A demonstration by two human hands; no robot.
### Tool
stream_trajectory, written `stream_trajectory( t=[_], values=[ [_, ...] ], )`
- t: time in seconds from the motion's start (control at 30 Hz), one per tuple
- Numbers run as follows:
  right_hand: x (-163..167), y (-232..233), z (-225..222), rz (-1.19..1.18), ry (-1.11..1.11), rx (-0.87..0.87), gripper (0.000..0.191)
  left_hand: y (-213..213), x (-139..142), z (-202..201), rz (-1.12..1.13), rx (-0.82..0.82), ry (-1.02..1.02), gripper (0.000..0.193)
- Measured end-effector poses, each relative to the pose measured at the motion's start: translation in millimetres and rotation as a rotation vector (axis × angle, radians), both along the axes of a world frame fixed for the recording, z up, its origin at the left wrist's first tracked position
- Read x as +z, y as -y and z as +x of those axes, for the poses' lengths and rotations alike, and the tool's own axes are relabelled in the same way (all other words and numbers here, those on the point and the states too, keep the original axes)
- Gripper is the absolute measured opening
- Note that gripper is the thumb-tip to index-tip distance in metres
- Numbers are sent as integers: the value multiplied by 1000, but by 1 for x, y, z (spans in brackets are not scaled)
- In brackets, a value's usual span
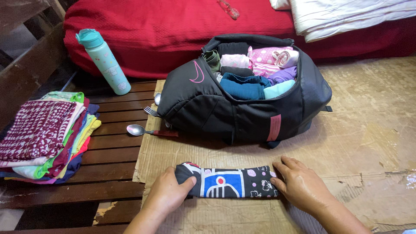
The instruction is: The person folds clothing items one at a time on a cardboard mat on a bed and places each folded item into an open backpack. They fold a purple garment, a striped shirt, a patterned cloth rolled up, and a houndstooth-pattern garment, adding each to the packed backpack.
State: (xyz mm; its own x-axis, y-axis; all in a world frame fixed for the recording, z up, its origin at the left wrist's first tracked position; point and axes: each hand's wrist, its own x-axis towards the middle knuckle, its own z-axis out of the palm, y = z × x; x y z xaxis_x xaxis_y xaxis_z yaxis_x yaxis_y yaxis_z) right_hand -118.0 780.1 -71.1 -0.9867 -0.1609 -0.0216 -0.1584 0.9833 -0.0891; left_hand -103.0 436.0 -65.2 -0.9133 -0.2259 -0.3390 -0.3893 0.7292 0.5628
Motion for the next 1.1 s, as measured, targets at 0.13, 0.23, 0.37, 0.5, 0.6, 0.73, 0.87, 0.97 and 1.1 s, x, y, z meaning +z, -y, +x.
stream_trajectory(
  t=[0.13, 0.23, 0.37, 0.5, 0.6, 0.73, 0.87, 0.97, 1.1],
  values=[
    [-1, -1, 0, -4, -5, 9, 60, -1, -3, -3, 1, 18, -60, 63],
    [0, -1, -1, 0, 4, 6, 61, -4, 2, -5, -5, 17, -82, 61],
    [5, 0, -2, 31, 39, 3, 66, -9, 13, -6, -102, 32, -95, 56],
    [9, -1, -2, 59, 102, -7, 69, -11, 18, -7, -258, 9, -201, 53],
    [9, -1, -2, 63, 95, -4, 69, -18, 13, -7, -366, -38, -298, 52],
    [8, -1, -3, 62, 86, 6, 69, -35, 4, -6, -473, -177, -222, 49],
    [5, 3, -3, 47, 58, 14, 69, -52, -3, -2, -627, -280, -406, 43],
    [5, 5, -3, 44, 43, 30, 69, -52, -5, 4, -489, -336, -552, 45],
    [4, 3, -2, 33, 32, 34, 68, -43, -4, 8, -226, -322, -685, 34]
  ],
)
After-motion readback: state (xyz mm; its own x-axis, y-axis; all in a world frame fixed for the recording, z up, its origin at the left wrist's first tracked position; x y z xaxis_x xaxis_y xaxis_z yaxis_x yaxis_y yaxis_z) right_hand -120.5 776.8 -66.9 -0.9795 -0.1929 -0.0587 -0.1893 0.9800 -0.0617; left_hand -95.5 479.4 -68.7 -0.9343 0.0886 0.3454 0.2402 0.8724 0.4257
